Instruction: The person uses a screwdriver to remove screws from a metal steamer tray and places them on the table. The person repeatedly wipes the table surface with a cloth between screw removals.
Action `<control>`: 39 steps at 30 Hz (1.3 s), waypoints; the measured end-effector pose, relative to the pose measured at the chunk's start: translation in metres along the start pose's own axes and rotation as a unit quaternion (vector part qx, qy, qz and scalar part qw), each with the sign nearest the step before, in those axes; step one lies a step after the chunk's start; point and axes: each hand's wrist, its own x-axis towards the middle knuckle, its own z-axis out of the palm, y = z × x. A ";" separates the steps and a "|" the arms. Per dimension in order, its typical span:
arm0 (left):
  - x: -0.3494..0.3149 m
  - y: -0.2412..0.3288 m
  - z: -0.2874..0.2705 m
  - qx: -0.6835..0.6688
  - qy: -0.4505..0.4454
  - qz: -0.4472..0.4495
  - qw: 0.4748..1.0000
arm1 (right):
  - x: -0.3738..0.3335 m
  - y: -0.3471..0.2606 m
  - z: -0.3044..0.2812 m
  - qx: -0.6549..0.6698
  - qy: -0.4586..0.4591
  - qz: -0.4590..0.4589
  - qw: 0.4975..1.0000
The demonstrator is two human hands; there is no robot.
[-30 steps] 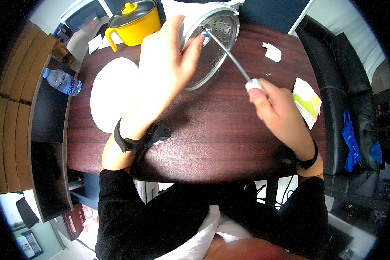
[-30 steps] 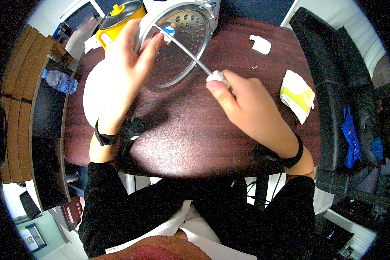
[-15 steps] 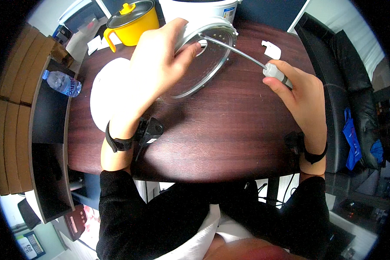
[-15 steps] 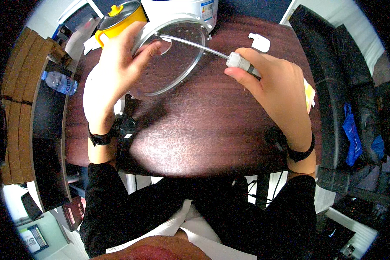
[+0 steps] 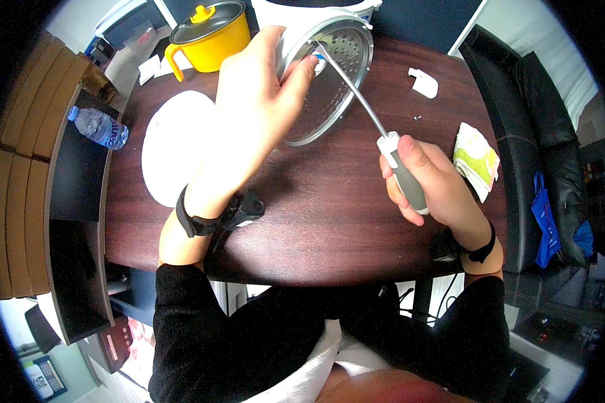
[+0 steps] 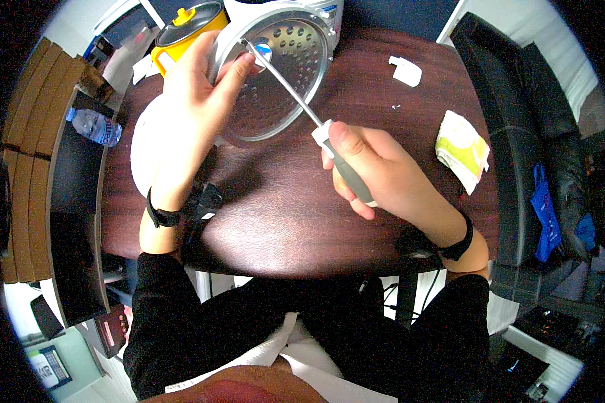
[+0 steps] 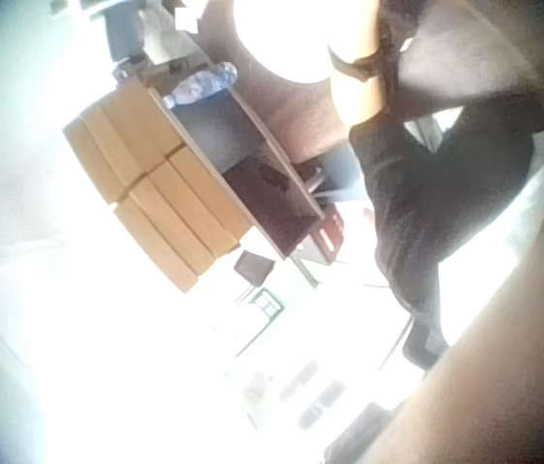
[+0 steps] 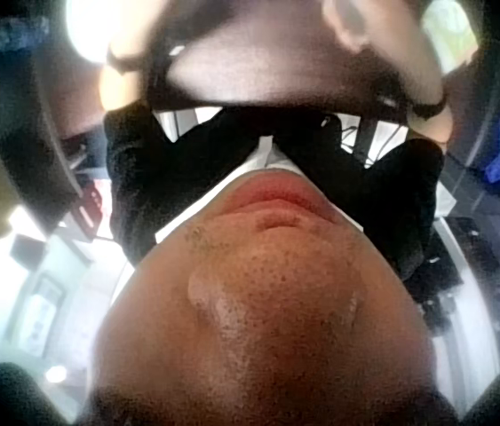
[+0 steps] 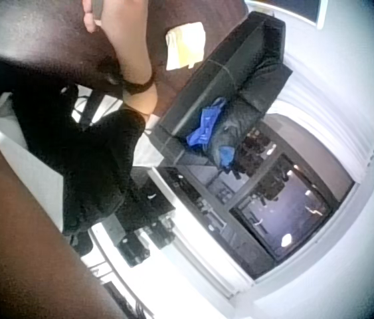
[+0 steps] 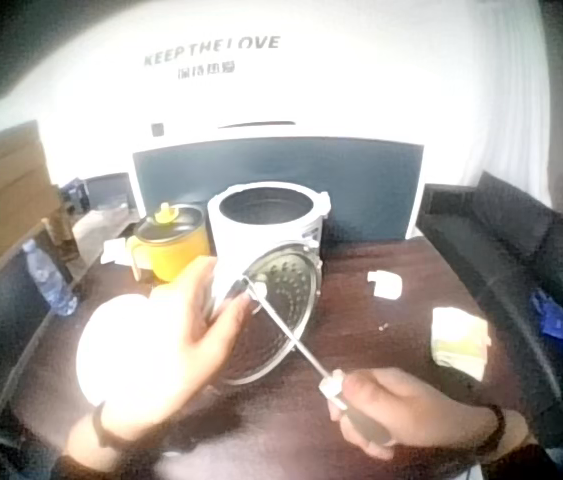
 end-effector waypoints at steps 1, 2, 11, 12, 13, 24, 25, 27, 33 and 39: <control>0.000 0.001 0.001 0.008 0.005 0.007 1.000 | 0.000 0.001 0.001 0.019 -0.009 0.003 1.000; 0.000 0.002 0.002 0.017 0.009 0.015 1.000 | 0.000 0.001 0.001 0.034 -0.018 0.007 0.999; 0.000 0.009 -0.001 0.104 0.031 0.078 0.991 | 0.004 -0.002 -0.006 -0.167 0.041 -0.051 0.984; 0.000 0.009 -0.001 0.097 0.029 0.077 0.992 | 0.003 -0.004 -0.006 -0.205 0.060 -0.066 0.975; 0.000 0.010 -0.002 0.105 0.025 0.080 0.991 | 0.003 -0.003 -0.008 -0.290 0.109 -0.096 0.946; 0.003 -0.001 -0.005 0.014 -0.020 0.026 0.999 | 0.005 -0.006 -0.025 -0.459 0.228 -0.164 0.843; 0.002 -0.002 -0.004 0.016 -0.013 0.022 1.000 | 0.004 -0.006 -0.023 -0.398 0.188 -0.112 0.891; 0.000 -0.001 -0.001 0.020 -0.002 0.011 1.000 | 0.003 -0.003 -0.011 -0.176 0.074 -0.043 0.981; -0.001 0.004 0.004 0.034 0.011 0.027 0.999 | 0.006 0.012 0.005 -0.046 -0.004 -0.019 0.999; 0.002 0.006 0.000 0.107 0.028 0.072 0.991 | 0.011 0.001 -0.012 -0.117 0.014 -0.015 0.993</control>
